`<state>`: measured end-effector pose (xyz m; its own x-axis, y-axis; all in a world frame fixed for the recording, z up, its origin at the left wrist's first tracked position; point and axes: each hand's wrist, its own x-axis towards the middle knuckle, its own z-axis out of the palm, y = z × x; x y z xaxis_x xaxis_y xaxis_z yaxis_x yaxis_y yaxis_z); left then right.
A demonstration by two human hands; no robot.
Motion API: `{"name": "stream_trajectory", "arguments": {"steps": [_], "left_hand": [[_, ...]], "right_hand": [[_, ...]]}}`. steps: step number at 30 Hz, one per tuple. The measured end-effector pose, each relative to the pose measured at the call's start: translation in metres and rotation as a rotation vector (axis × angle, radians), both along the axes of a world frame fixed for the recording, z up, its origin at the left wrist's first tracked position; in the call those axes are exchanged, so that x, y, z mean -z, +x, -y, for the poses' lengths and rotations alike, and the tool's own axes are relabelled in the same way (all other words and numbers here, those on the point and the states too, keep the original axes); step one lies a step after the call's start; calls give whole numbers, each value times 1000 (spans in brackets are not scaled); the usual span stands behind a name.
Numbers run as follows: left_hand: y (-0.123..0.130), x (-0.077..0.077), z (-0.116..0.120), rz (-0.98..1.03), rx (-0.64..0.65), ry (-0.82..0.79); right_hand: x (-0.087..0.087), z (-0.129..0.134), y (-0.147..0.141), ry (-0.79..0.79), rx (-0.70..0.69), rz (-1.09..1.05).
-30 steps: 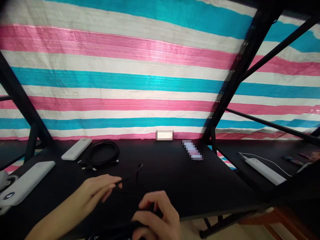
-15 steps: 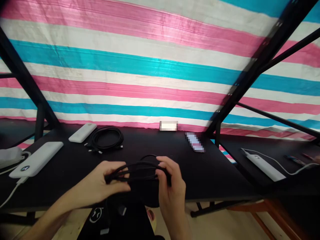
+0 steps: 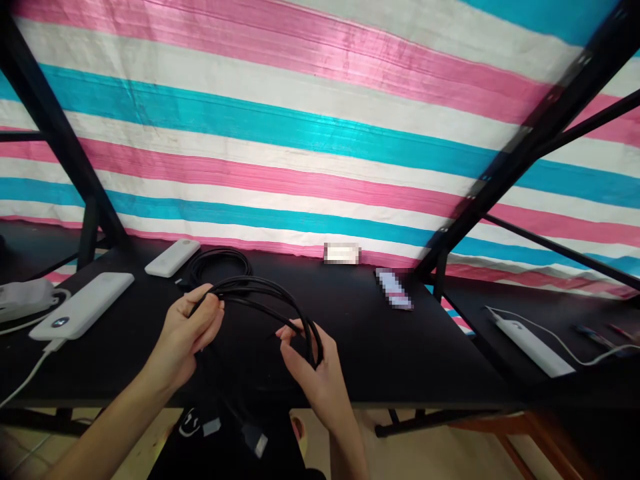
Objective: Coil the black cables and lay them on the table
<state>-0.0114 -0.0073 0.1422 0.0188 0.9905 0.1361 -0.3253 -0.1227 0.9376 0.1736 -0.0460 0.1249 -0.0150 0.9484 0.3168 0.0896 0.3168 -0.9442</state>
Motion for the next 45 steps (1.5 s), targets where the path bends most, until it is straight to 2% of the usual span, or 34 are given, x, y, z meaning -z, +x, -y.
{"name": "stream_trajectory", "arguments": {"steps": [3,6,9,12,14,16,18,20,22,24,26,29,32,35,38,41,45], "left_hand": [[4,5,0,68,-43,-35],[11,12,4,38,14,-53],[18,19,8,-166,54,-19],[20,28,10,-458,6,48],[21,36,8,-619,-15,86],[22,47,6,-681,10,29],[25,56,4,-576,123,-187],[28,61,3,-313,303,-459],[31,60,3,-78,439,-602],[32,54,2,-4,478,-573],[33,48,0,-53,470,-464],[35,45,-5,-125,441,-323],[37,50,-11,-190,440,-257],[39,53,-12,-181,464,-256],[41,53,-12,-104,434,-323],[42,52,-15,-77,400,-369],[39,51,-23,-201,384,-321]], "right_hand": [[4,-2,-4,-14,53,-10],[13,-4,-8,-30,249,-92],[21,-7,-9,-7,340,-341],[20,-7,-7,63,329,-602],[17,-6,-5,116,309,-691],[14,-5,-1,154,275,-703],[15,-4,1,204,239,-651],[19,-5,5,267,198,-576],[25,-6,10,294,138,-521],[33,-8,16,259,75,-505],[41,-11,24,194,46,-514],[51,-18,33,101,106,-540],[56,-28,40,-15,202,-581],[59,-36,46,-182,278,-560],[61,-40,52,-287,314,-435],[65,-42,56,-348,324,-345],[72,-46,62,-345,349,-305]]}}
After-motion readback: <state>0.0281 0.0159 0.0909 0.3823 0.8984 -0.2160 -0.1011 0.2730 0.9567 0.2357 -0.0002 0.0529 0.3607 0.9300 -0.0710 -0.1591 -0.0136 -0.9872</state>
